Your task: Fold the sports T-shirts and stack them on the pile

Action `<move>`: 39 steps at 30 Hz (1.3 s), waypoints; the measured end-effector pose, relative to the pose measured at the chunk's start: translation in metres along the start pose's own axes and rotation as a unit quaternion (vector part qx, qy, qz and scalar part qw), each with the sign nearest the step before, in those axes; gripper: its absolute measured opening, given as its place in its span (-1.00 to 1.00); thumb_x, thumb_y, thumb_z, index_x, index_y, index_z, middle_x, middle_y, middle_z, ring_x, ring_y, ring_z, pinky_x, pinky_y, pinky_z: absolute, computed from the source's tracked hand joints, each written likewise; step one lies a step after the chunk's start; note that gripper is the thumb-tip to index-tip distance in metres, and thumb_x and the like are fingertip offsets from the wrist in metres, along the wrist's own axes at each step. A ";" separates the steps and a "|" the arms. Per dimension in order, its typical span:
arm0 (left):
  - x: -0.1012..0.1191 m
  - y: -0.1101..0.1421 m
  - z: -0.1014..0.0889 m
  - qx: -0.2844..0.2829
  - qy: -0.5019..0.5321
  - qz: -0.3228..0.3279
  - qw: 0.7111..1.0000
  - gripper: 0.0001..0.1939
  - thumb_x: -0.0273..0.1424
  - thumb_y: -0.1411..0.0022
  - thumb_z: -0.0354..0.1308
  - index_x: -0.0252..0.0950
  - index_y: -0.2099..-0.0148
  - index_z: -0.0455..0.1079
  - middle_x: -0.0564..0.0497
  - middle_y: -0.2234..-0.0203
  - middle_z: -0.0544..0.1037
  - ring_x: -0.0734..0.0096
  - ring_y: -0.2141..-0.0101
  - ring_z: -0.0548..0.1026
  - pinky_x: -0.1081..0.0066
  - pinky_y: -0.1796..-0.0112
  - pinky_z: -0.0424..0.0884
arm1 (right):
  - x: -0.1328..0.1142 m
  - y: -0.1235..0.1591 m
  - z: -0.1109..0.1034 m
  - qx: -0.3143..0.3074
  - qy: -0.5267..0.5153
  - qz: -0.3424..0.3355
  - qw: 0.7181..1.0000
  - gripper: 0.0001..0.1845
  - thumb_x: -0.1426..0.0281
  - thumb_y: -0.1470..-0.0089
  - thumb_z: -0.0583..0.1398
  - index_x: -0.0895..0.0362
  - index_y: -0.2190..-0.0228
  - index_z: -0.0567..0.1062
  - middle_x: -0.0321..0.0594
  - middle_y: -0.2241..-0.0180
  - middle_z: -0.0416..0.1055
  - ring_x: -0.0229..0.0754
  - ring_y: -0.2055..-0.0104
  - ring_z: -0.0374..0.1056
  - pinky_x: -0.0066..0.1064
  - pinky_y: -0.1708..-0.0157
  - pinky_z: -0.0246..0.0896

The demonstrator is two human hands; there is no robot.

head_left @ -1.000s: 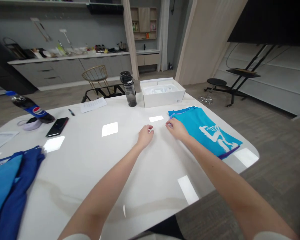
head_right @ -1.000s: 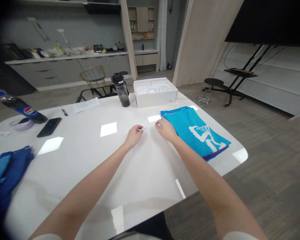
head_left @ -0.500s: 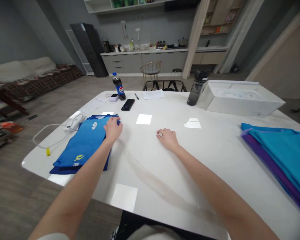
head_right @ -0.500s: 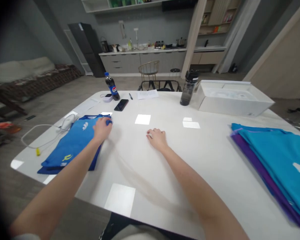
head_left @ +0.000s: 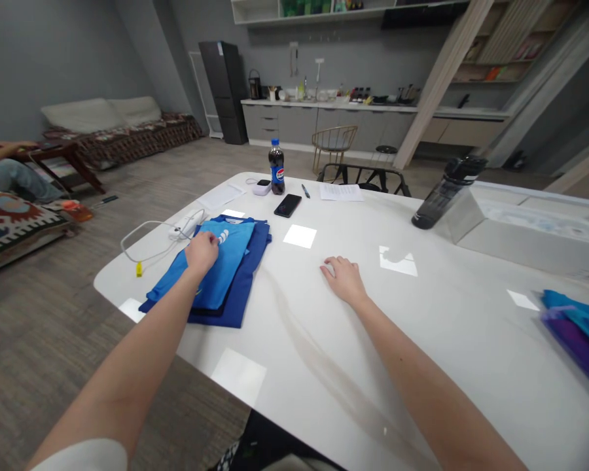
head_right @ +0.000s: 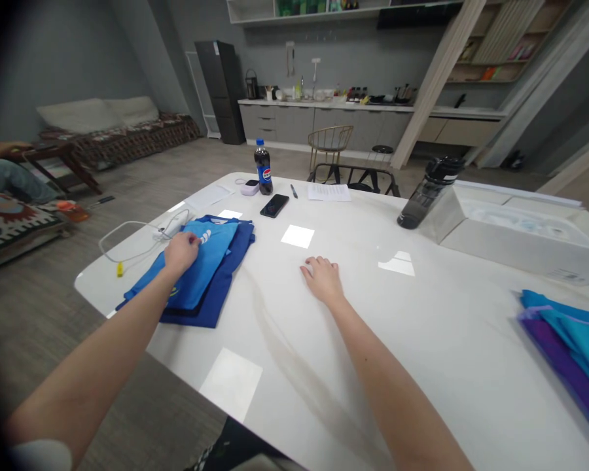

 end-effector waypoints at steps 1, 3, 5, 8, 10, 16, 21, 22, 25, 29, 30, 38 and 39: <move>0.004 0.003 -0.007 0.013 0.003 0.001 1.000 -0.76 -0.28 -0.39 0.02 -0.24 0.12 0.48 -0.18 0.04 0.55 0.02 0.03 0.48 0.17 0.06 0.36 | 0.000 0.000 -0.001 0.002 -0.006 -0.002 1.000 -0.67 0.17 -0.39 0.06 0.09 0.05 0.50 -0.07 0.05 0.51 0.01 -0.05 0.35 -0.18 -0.03 0.02; 0.021 0.014 -0.025 0.048 0.014 0.019 0.999 -0.78 -0.32 -0.40 -0.01 -0.26 0.12 0.45 -0.18 0.03 0.53 0.00 -0.01 0.44 0.15 0.04 0.33 | -0.002 0.002 -0.003 0.008 -0.026 -0.012 1.000 -0.68 0.18 -0.37 0.08 0.10 0.07 0.51 -0.09 0.10 0.52 -0.01 -0.01 0.37 -0.18 -0.02 0.05; 0.052 0.032 -0.044 0.084 0.041 0.065 0.994 -0.79 -0.34 -0.42 -0.04 -0.26 0.12 0.42 -0.18 0.04 0.51 0.00 -0.02 0.41 0.13 0.02 0.29 | -0.007 0.005 -0.009 0.020 -0.061 -0.024 0.998 -0.67 0.17 -0.35 0.10 0.11 0.06 0.51 -0.12 0.17 0.51 -0.03 0.06 0.39 -0.18 -0.02 0.08; 0.123 0.079 -0.065 0.092 0.116 0.178 0.973 -0.80 -0.35 -0.46 -0.07 -0.25 0.12 0.37 -0.14 0.10 0.50 0.08 0.03 0.40 0.14 0.02 0.26 | -0.017 0.011 -0.026 0.050 -0.144 -0.036 0.988 -0.52 0.12 -0.26 0.19 0.10 -0.11 0.42 -0.12 0.15 0.48 -0.04 0.10 0.39 -0.19 -0.01 0.17; 0.182 0.121 -0.070 0.058 0.169 0.271 0.946 -0.79 -0.35 -0.48 -0.09 -0.24 0.14 0.35 -0.11 0.15 0.50 0.14 0.07 0.40 0.16 0.01 0.25 | -0.024 0.015 -0.041 0.060 -0.193 -0.044 0.978 -0.30 0.11 -0.19 0.25 0.06 -0.27 0.27 -0.11 0.07 0.44 -0.04 0.11 0.39 -0.21 0.03 0.24; 0.340 0.260 -0.052 -0.124 0.334 0.521 0.776 -0.82 -0.33 -0.48 -0.04 -0.19 0.18 0.36 -0.06 0.13 0.54 0.27 0.02 0.44 0.26 -0.03 0.32 | 0.006 0.048 -0.093 0.057 -0.208 -0.070 0.974 -0.50 0.40 -0.09 0.20 0.07 -0.10 0.47 -0.10 0.06 0.44 -0.06 0.10 0.41 -0.30 0.09 0.28; 0.371 0.249 0.007 -0.115 0.274 0.394 0.870 -0.72 -0.19 -0.47 -0.01 -0.19 0.03 0.44 -0.10 -0.01 0.56 0.18 -0.08 0.46 0.06 -0.27 0.16 | 0.092 0.134 -0.110 -0.046 -0.050 0.096 0.993 -0.81 0.46 -0.10 0.15 0.07 0.27 0.54 -0.16 0.28 0.55 -0.03 0.21 0.47 -0.34 0.25 0.18; 0.363 0.232 0.024 -0.097 0.219 0.326 0.914 -0.65 -0.14 -0.46 -0.03 -0.21 -0.06 0.43 -0.17 -0.12 0.50 0.05 -0.17 0.39 -0.11 -0.30 0.06 | 0.100 0.156 -0.112 -0.077 -0.032 0.115 0.990 -0.83 0.45 -0.11 0.15 0.07 0.28 0.54 -0.18 0.29 0.56 -0.03 0.22 0.47 -0.35 0.27 0.16; 0.349 0.199 0.077 -0.127 0.089 0.196 0.968 -0.35 0.03 -0.42 -0.11 -0.27 -0.32 0.29 -0.30 -0.41 0.12 -0.28 -0.40 0.00 -0.41 -0.26 -0.11 | 0.092 0.214 -0.114 -0.173 -0.048 0.117 0.977 -0.90 0.41 -0.11 0.20 0.06 0.31 0.53 -0.21 0.30 0.56 -0.06 0.23 0.47 -0.37 0.30 0.12; 0.379 0.204 0.121 -0.182 0.040 0.254 0.949 -0.13 0.17 -0.38 -0.26 -0.28 -0.49 0.05 -0.31 -0.46 -0.03 -0.24 -0.44 -0.13 -0.30 -0.32 -0.21 | 0.057 0.255 -0.108 -0.323 -0.199 0.085 0.921 -0.65 0.10 -0.02 0.37 0.04 0.21 0.61 -0.26 0.29 0.55 -0.14 0.30 0.42 -0.41 0.35 0.15; 0.394 0.213 0.125 -0.186 0.039 0.292 0.937 -0.12 0.20 -0.37 -0.28 -0.25 -0.50 0.02 -0.28 -0.47 -0.05 -0.19 -0.44 -0.15 -0.26 -0.33 -0.23 | 0.052 0.256 -0.108 -0.348 -0.244 0.083 0.901 -0.57 0.03 -0.01 0.37 0.02 0.16 0.62 -0.26 0.29 0.56 -0.16 0.31 0.40 -0.42 0.37 0.16; 0.464 0.255 0.126 -0.252 0.169 0.427 0.852 -0.30 0.03 -0.43 -0.12 -0.18 -0.46 0.09 -0.16 -0.43 0.12 0.12 -0.42 0.05 -0.03 -0.38 -0.12 | 0.129 0.129 -0.109 -0.128 -0.237 0.133 0.954 -0.73 0.18 -0.22 0.23 0.11 0.26 0.61 -0.26 0.38 0.53 -0.20 0.34 0.40 -0.41 0.31 0.22; 0.460 0.241 0.121 -0.236 0.201 0.408 0.859 -0.38 -0.09 -0.46 -0.11 -0.21 -0.44 0.13 -0.17 -0.39 0.21 0.18 -0.38 0.16 0.07 -0.37 -0.01 | 0.138 0.119 -0.102 -0.116 -0.210 0.145 0.960 -0.76 0.20 -0.22 0.23 0.10 0.24 0.60 -0.28 0.38 0.52 -0.20 0.34 0.40 -0.42 0.33 0.20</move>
Point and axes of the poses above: each hand's wrist, its own y-axis away from the middle knuckle, its own z-axis out of the palm, x = y × z, the point moved 10 cm from there along -y, towards the middle knuckle
